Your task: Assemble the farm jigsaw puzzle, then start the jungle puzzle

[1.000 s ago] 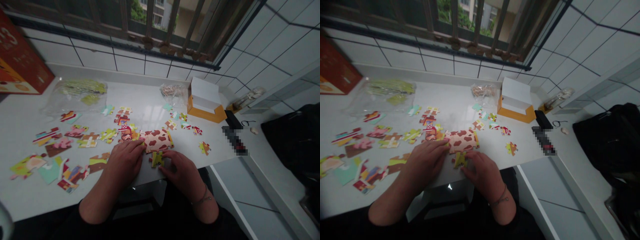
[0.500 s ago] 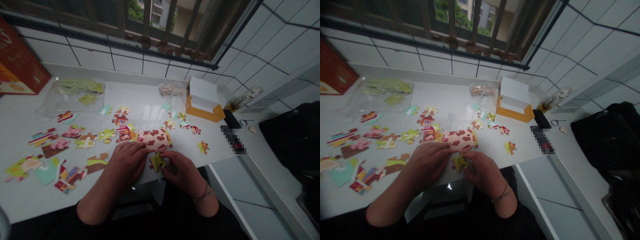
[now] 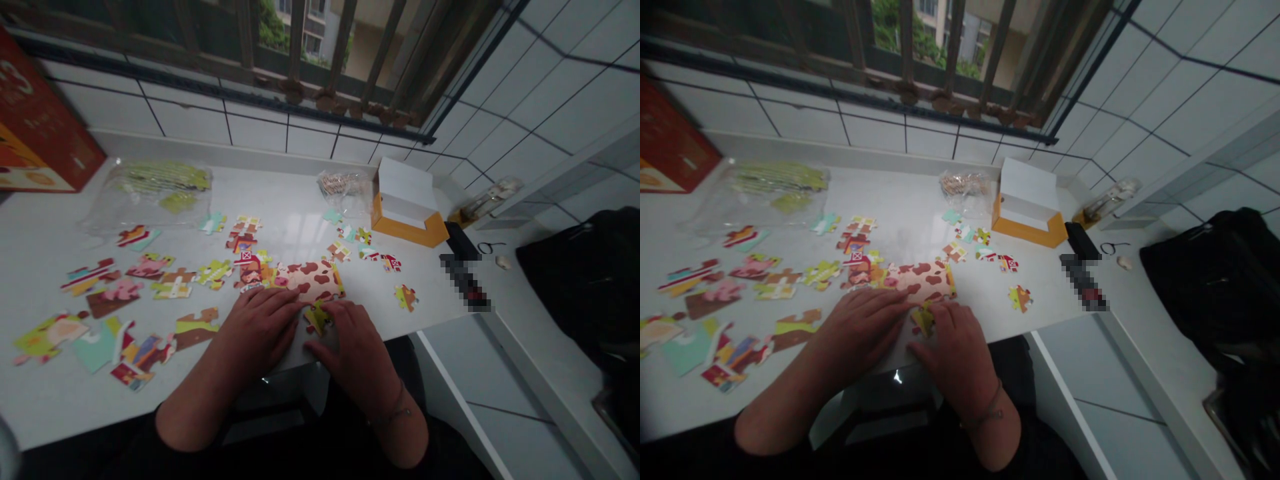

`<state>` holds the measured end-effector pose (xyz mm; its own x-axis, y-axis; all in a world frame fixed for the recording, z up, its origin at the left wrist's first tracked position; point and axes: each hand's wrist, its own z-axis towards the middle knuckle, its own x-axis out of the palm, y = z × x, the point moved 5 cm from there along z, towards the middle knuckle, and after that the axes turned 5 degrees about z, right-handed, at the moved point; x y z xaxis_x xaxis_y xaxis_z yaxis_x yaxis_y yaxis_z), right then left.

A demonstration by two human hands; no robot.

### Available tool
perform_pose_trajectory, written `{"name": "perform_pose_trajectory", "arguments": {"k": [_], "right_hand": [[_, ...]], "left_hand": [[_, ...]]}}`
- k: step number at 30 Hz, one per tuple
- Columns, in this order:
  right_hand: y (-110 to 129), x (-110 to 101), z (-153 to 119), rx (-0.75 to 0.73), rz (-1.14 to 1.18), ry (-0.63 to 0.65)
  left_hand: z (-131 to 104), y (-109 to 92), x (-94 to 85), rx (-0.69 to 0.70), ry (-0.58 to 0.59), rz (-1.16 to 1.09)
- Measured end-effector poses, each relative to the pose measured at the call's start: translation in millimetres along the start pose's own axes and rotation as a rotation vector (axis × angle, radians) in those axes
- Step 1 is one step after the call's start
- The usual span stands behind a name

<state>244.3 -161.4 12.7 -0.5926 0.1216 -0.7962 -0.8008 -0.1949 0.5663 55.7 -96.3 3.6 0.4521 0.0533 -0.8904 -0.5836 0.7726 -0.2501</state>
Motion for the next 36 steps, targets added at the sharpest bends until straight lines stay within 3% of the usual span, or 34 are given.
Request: {"name": "perform_pose_trajectory", "arguments": {"k": [6, 17, 23, 30, 33, 36], "right_hand": [[-3, -1, -1, 0.012, 0.046, -0.028], [-21, -20, 14, -0.135, 0.105, 0.107], [-38, -24, 53, -0.231, 0.024, 0.038], [-33, -12, 105, -0.279, -0.054, 0.137], [-27, -21, 102, -0.284, -0.091, 0.144], [-31, -24, 91, -0.29, -0.087, 0.238]], "left_hand": [[0, 0, 1.9, -0.003, 0.0, 0.004], [-1, -1, 0.6, -0.026, 0.007, -0.009], [-1, -1, 0.6, -0.025, 0.032, -0.011], [-1, -2, -2.4, -0.025, 0.019, -0.005], [-1, -2, -1.5, -0.032, 0.025, -0.01], [-1, -2, -0.1, -0.037, 0.029, -0.014]]}}
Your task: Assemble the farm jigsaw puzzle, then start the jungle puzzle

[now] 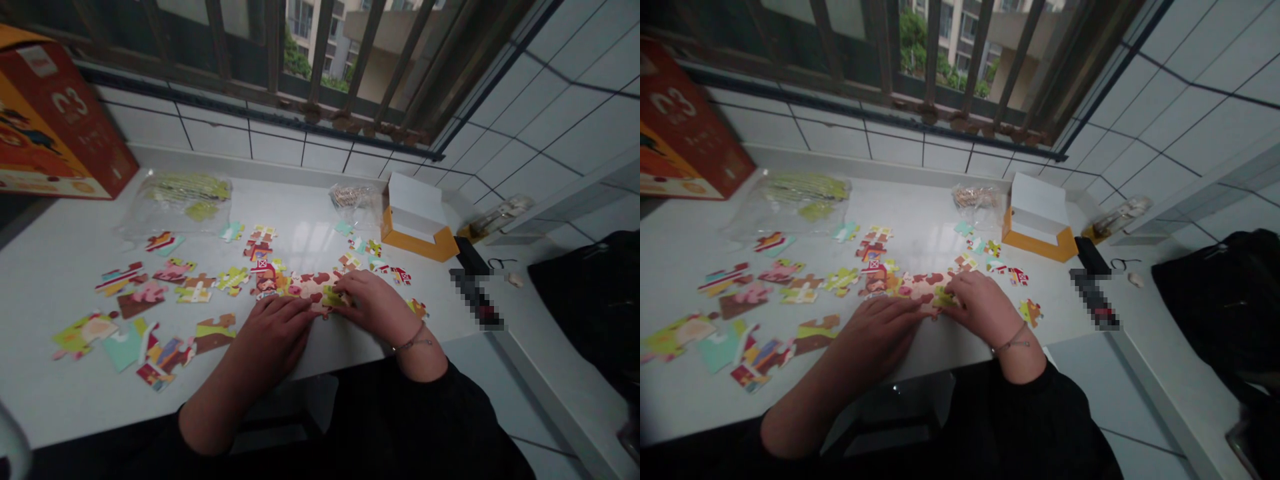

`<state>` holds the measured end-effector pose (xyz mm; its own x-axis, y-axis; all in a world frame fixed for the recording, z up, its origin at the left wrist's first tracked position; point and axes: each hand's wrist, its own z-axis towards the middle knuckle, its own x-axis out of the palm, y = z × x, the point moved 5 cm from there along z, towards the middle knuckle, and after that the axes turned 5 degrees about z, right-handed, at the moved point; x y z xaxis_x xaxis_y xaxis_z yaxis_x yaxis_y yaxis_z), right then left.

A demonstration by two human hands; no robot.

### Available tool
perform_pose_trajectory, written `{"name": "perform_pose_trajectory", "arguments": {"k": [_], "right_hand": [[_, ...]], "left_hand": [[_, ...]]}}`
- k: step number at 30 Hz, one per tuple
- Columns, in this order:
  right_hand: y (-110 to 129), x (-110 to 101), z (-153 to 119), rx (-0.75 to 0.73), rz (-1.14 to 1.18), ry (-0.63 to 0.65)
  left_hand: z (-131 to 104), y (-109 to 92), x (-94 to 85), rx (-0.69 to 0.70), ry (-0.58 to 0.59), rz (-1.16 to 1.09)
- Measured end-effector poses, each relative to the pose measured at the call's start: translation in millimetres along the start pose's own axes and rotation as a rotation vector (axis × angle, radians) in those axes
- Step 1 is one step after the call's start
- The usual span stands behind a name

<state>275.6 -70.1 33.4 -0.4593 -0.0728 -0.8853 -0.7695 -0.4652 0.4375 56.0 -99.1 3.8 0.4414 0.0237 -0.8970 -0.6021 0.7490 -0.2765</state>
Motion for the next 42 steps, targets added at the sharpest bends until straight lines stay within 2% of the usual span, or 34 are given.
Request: {"name": "perform_pose_trajectory", "arguments": {"k": [3, 6, 10, 14, 19, 24, 31, 35, 42], "right_hand": [[-7, 5, -2, -0.028, 0.034, 0.052], [-11, 8, 11, -0.03, -0.003, 0.06], [-3, 5, 26, -0.03, -0.064, 0.101], [3, 0, 16, -0.005, -0.015, 0.112], [-5, -1, 4, -0.014, 0.007, 0.147], [-12, 3, 27, -0.028, -0.04, 0.116], [-14, 21, 73, -0.042, -0.048, 0.082], [-12, 25, 78, -0.038, -0.049, 0.089], [-10, 29, 70, -0.053, -0.059, 0.098]], "left_hand": [[1, 0, 0.5, -0.007, -0.001, 0.006], [1, 0, -0.2, -0.003, 0.002, 0.006], [1, -1, -2.3, -0.001, -0.005, 0.004], [0, -1, -1.6, -0.005, -0.007, -0.007], [-1, 1, 1.3, -0.018, -0.008, -0.016], [0, 0, 0.2, -0.008, -0.021, -0.024], [-1, 1, 1.3, -0.026, -0.013, -0.021], [-1, 0, -0.1, -0.022, -0.019, -0.013], [1, 0, -1.9, -0.016, -0.005, 0.008]]}}
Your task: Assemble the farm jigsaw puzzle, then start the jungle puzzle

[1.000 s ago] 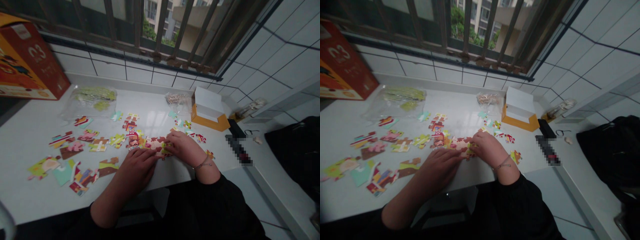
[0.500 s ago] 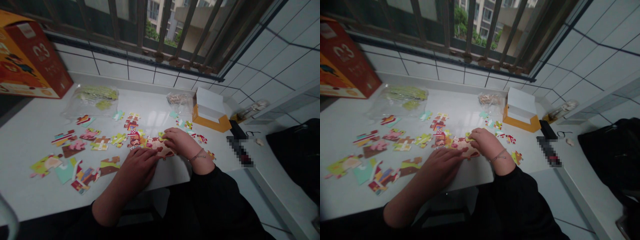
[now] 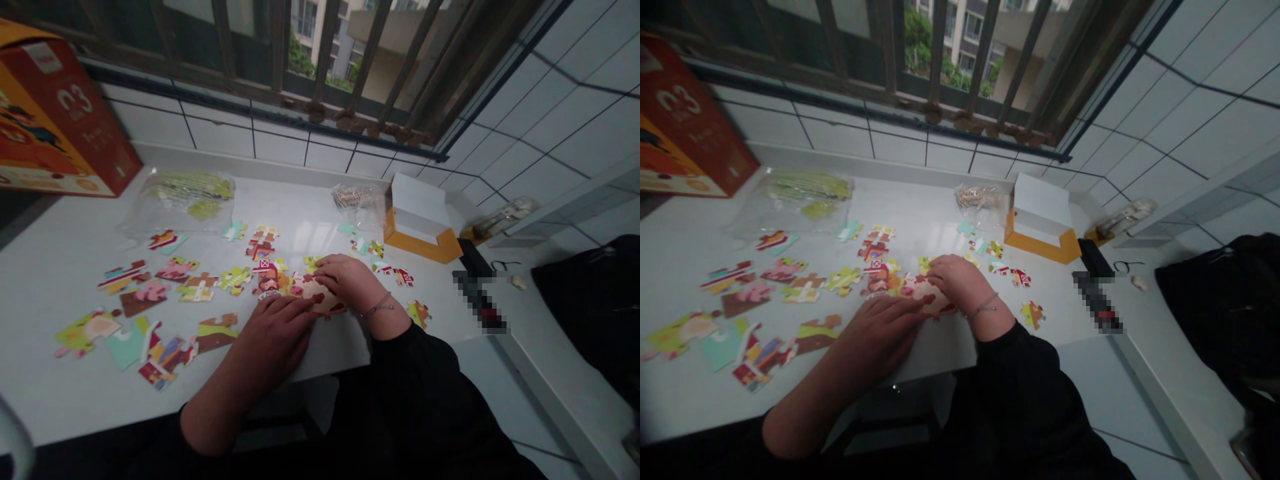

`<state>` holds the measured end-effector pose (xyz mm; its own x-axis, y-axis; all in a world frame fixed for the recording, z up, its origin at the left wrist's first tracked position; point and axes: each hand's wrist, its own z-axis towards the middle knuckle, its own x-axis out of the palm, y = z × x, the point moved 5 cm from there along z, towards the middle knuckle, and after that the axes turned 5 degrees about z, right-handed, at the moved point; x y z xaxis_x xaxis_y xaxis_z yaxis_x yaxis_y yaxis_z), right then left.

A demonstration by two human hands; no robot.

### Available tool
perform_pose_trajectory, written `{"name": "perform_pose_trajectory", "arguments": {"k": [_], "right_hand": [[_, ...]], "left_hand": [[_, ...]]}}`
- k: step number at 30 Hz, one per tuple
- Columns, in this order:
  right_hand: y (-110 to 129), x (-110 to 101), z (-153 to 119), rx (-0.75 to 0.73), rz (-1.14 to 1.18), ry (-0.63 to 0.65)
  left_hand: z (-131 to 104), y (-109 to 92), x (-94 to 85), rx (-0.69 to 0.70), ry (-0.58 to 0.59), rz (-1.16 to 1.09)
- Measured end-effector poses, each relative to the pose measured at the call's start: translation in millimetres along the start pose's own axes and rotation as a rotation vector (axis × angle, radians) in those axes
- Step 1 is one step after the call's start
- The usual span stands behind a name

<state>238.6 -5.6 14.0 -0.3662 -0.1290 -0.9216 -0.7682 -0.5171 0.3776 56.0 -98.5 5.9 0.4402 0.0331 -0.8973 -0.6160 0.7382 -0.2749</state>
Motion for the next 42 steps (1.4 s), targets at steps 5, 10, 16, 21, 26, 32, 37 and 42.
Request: {"name": "perform_pose_trajectory", "arguments": {"k": [5, 10, 16, 21, 26, 32, 37, 42], "right_hand": [[5, 4, -6, -0.014, -0.007, 0.021], [22, 0, -22, -0.016, -0.032, -0.041], [4, -24, -113, 0.292, -0.07, -0.393], [-47, -39, -210, 0.642, -0.247, -0.468], [-75, -36, -239, 0.65, -0.123, -0.358], [-59, -34, -219, 0.51, -0.067, -0.342], [-31, -24, -189, 0.422, -0.025, -0.334], [-20, -10, -161, 0.468, -0.072, -0.43]], "left_hand": [[-1, 1, 2.1, 0.003, -0.002, 0.0], [0, 4, 5.8, 0.023, 0.006, -0.009], [1, 7, 5.7, 0.038, -0.012, -0.008], [-1, 9, 8.0, 0.02, -0.019, -0.016], [0, 9, 8.0, 0.028, -0.037, -0.02], [1, 9, 6.0, 0.036, -0.058, -0.005], [0, 10, 6.6, 0.023, -0.054, -0.011], [0, 7, 4.5, 0.037, -0.049, 0.016]]}}
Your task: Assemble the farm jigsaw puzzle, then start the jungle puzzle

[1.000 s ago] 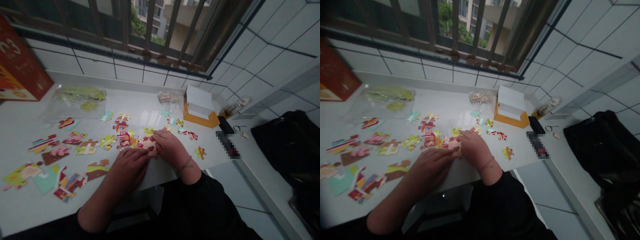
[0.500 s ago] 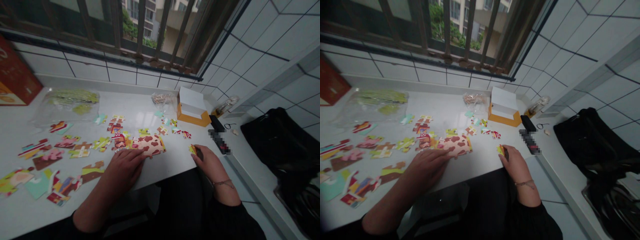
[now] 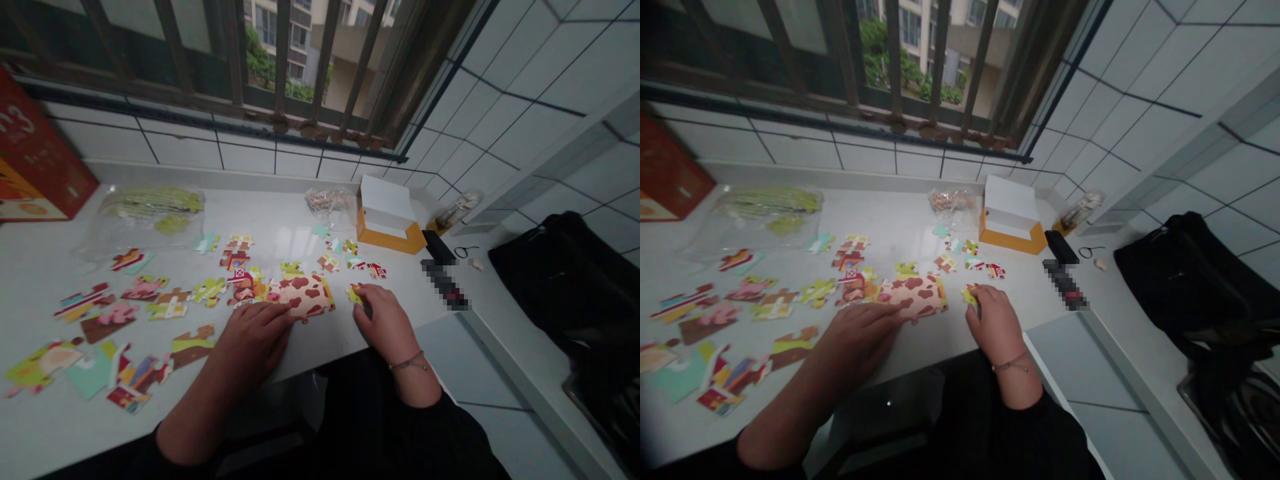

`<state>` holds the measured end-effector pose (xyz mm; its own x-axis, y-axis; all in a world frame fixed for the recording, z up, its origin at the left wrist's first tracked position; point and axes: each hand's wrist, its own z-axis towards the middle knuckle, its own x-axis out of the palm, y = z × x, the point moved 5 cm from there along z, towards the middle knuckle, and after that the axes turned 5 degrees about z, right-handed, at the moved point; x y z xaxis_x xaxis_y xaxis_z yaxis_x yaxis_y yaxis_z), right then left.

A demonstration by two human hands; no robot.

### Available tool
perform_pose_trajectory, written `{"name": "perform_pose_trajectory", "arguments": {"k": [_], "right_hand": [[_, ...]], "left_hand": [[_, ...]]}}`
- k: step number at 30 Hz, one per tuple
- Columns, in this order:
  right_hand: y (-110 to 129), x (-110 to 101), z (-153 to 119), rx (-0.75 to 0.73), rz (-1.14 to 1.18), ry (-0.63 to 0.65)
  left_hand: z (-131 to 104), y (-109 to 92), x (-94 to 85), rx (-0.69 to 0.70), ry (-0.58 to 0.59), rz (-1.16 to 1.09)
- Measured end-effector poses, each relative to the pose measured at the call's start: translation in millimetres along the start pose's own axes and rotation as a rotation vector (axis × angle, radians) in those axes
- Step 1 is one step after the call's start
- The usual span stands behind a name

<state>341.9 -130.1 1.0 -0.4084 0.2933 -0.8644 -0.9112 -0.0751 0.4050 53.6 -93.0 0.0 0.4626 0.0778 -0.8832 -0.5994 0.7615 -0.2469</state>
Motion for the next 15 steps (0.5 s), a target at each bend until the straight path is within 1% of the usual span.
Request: {"name": "perform_pose_trajectory", "arguments": {"k": [4, 8, 10, 12, 15], "right_hand": [[1, 14, 7, 0.056, -0.005, -0.123], [-1, 19, 7, 0.043, 0.005, -0.156], [-3, 18, 6, 0.042, -0.005, -0.164], [-5, 19, 4, 0.045, -0.02, -0.162], [-7, 21, 4, 0.046, -0.034, -0.157]], "left_hand": [[0, 0, -0.7, 0.006, 0.017, 0.006], [0, -2, -0.7, -0.005, 0.033, 0.001], [-2, -9, -1.5, -0.007, 0.032, 0.018], [-5, -21, -1.3, -0.014, 0.043, 0.039], [-12, -41, 3.6, -0.021, 0.111, 0.032]]}}
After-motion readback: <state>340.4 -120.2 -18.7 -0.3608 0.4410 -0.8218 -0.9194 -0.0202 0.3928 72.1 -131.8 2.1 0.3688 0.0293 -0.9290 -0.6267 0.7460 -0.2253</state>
